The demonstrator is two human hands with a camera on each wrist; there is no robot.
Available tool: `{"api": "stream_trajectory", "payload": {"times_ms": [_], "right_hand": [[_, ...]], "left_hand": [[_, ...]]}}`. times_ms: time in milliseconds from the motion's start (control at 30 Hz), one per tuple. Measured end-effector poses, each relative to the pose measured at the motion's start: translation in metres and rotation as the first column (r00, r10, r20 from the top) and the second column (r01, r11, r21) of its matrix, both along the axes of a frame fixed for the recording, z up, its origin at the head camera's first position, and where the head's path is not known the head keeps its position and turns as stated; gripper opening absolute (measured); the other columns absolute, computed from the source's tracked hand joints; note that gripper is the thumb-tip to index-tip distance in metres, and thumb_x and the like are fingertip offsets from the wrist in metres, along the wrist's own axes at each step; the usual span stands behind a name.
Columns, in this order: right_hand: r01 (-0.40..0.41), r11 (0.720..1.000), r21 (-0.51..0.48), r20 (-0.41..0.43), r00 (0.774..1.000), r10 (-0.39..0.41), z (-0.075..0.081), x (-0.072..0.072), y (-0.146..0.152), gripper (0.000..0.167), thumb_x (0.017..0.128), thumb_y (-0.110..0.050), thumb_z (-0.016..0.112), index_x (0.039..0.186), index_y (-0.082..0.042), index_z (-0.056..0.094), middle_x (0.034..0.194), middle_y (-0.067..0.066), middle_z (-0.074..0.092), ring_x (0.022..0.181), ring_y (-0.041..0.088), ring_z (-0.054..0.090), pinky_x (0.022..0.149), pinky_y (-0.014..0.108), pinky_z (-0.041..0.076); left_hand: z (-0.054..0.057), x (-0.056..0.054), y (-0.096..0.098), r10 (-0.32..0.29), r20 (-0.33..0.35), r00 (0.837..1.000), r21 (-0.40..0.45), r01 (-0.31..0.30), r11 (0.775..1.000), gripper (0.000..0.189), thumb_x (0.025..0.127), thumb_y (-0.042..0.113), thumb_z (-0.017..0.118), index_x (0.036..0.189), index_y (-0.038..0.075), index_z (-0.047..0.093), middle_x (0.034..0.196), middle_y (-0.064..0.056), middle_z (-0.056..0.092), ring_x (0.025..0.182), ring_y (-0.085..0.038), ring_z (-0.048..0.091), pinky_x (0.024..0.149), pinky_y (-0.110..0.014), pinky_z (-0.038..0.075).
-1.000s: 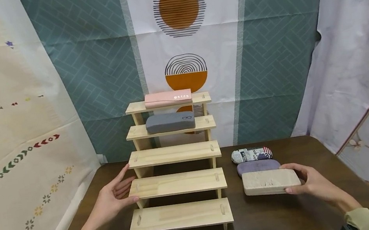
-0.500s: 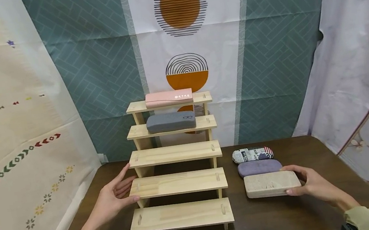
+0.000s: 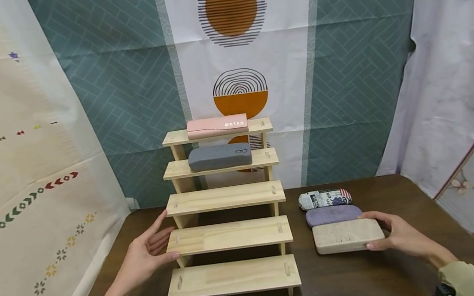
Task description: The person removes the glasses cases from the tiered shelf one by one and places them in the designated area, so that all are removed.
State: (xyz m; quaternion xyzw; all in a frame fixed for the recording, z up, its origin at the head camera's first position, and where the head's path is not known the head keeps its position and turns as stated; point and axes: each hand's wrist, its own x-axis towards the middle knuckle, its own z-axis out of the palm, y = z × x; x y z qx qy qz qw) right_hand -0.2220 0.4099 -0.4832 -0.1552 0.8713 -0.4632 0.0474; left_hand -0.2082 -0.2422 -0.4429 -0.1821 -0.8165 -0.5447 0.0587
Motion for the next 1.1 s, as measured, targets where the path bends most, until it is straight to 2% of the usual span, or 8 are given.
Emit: {"api": "stream_trajectory", "payload": {"times_ms": [167, 467, 567, 733, 1100], "right_hand": [[-0.014, 1.000, 0.028, -0.040, 0.999, 0.015, -0.001, -0.001, 0.001, 0.070, 0.087, -0.009, 0.086, 0.147, 0.004, 0.053, 0.136, 0.021, 0.057, 0.105, 0.008, 0.058, 0.080, 0.024, 0.053], [-0.004, 0.989, 0.145, -0.159, 0.987, 0.027, -0.007, -0.005, 0.004, 0.069, 0.085, -0.013, 0.089, 0.145, 0.001, 0.058, 0.138, 0.019, 0.056, 0.106, 0.006, 0.055, 0.077, 0.028, 0.051], [0.004, 0.992, 0.128, -0.137, 0.991, 0.014, -0.008, -0.006, 0.005, 0.069, 0.084, -0.013, 0.090, 0.145, -0.001, 0.060, 0.136, 0.018, 0.055, 0.103, 0.008, 0.056, 0.076, 0.026, 0.051], [-0.026, 0.993, 0.119, -0.142, 0.989, 0.043, -0.010, -0.007, 0.006, 0.070, 0.084, -0.012, 0.089, 0.145, 0.002, 0.058, 0.135, 0.018, 0.056, 0.101, 0.007, 0.057, 0.075, 0.025, 0.051], [-0.065, 0.994, 0.085, -0.212, 0.974, 0.082, -0.012, -0.011, 0.005, 0.067, 0.080, -0.006, 0.090, 0.139, 0.006, 0.060, 0.129, 0.009, 0.064, 0.101, 0.007, 0.059, 0.077, 0.023, 0.051]], "left_hand": [[0.000, 0.000, 0.000, 0.004, -0.007, 1.000, -0.009, -0.004, 1.000, 0.103, 0.081, 0.006, 0.092, 0.166, 0.026, 0.037, 0.145, -0.027, 0.058, 0.134, -0.040, 0.057, 0.106, -0.044, 0.052], [0.000, 0.001, 0.001, 0.012, -0.005, 1.000, -0.015, -0.012, 1.000, 0.103, 0.081, 0.006, 0.092, 0.166, 0.027, 0.038, 0.144, -0.026, 0.059, 0.134, -0.040, 0.057, 0.105, -0.045, 0.052], [0.000, 0.001, 0.001, 0.008, -0.001, 1.000, -0.010, -0.008, 1.000, 0.103, 0.081, 0.006, 0.092, 0.166, 0.027, 0.038, 0.145, -0.026, 0.059, 0.134, -0.040, 0.057, 0.106, -0.044, 0.052], [0.000, 0.001, 0.000, -0.005, 0.007, 1.000, -0.002, 0.005, 1.000, 0.103, 0.081, 0.006, 0.092, 0.166, 0.028, 0.037, 0.146, -0.028, 0.057, 0.135, -0.041, 0.056, 0.106, -0.044, 0.052], [0.000, 0.002, 0.001, 0.007, 0.013, 1.000, -0.002, -0.007, 1.000, 0.103, 0.081, 0.006, 0.093, 0.166, 0.028, 0.038, 0.145, -0.027, 0.058, 0.135, -0.040, 0.057, 0.106, -0.044, 0.051]]}}
